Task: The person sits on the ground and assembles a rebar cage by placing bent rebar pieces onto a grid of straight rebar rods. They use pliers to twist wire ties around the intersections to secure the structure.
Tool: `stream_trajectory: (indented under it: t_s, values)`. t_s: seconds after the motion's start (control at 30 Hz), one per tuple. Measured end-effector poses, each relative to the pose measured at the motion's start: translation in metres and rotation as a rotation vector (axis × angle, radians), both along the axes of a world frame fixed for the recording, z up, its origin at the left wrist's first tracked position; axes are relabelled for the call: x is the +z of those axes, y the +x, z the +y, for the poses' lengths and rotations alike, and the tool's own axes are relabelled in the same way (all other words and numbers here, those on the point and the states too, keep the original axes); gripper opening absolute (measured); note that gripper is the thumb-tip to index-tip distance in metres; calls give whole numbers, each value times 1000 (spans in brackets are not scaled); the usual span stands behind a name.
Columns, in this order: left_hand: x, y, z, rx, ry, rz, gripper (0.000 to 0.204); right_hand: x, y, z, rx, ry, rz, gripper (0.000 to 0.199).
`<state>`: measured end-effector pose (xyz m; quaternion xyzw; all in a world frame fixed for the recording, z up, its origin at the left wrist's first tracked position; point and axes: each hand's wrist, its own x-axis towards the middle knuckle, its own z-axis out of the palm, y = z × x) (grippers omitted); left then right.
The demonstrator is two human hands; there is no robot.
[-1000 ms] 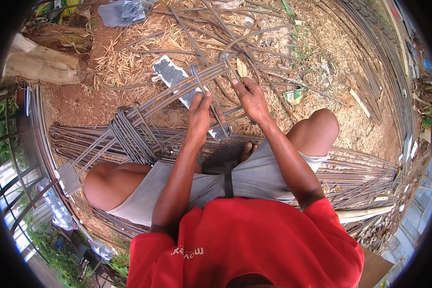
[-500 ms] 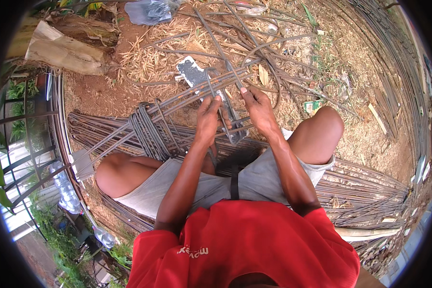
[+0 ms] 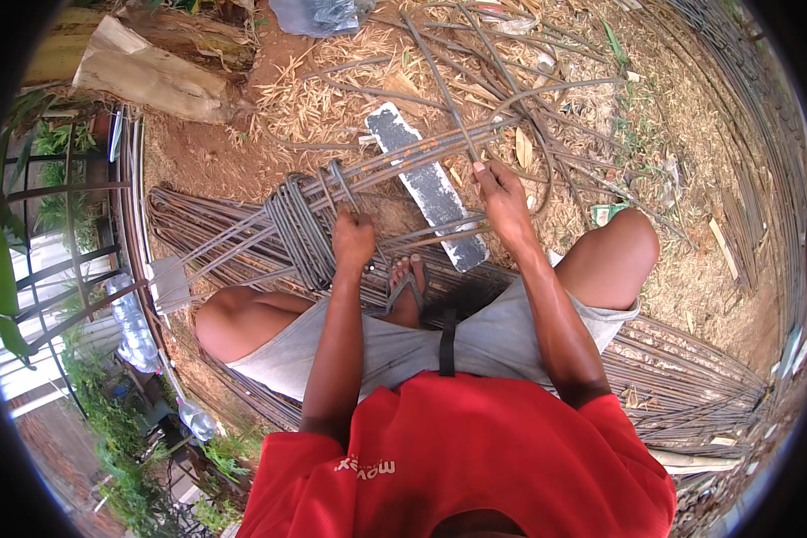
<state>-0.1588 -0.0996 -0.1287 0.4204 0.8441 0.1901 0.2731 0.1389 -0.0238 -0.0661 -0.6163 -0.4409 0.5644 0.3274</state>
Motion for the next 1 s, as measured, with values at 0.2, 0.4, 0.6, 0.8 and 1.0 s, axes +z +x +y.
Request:
stream_trajectory:
  t_s: [0.2, 0.4, 0.6, 0.8, 1.0]
  values:
    - [11, -1, -2, 10, -3, 25, 35, -2, 1, -2, 11, -83, 42, 42]
    - [33, -3, -1, 100, -54, -43, 33, 3, -5, -2, 29, -142, 23, 38]
    - [32, -5, -6, 76, -1, -50, 30, 7, -18, -1, 189, 39, -183, 29]
    - [36, 8, -2, 193, 103, -360, 29, 19, -16, -3, 208, -98, -71, 29]
    - [50, 18, 9, 369, 113, -632, 15, 23, -13, -2, 154, -82, -41, 30]
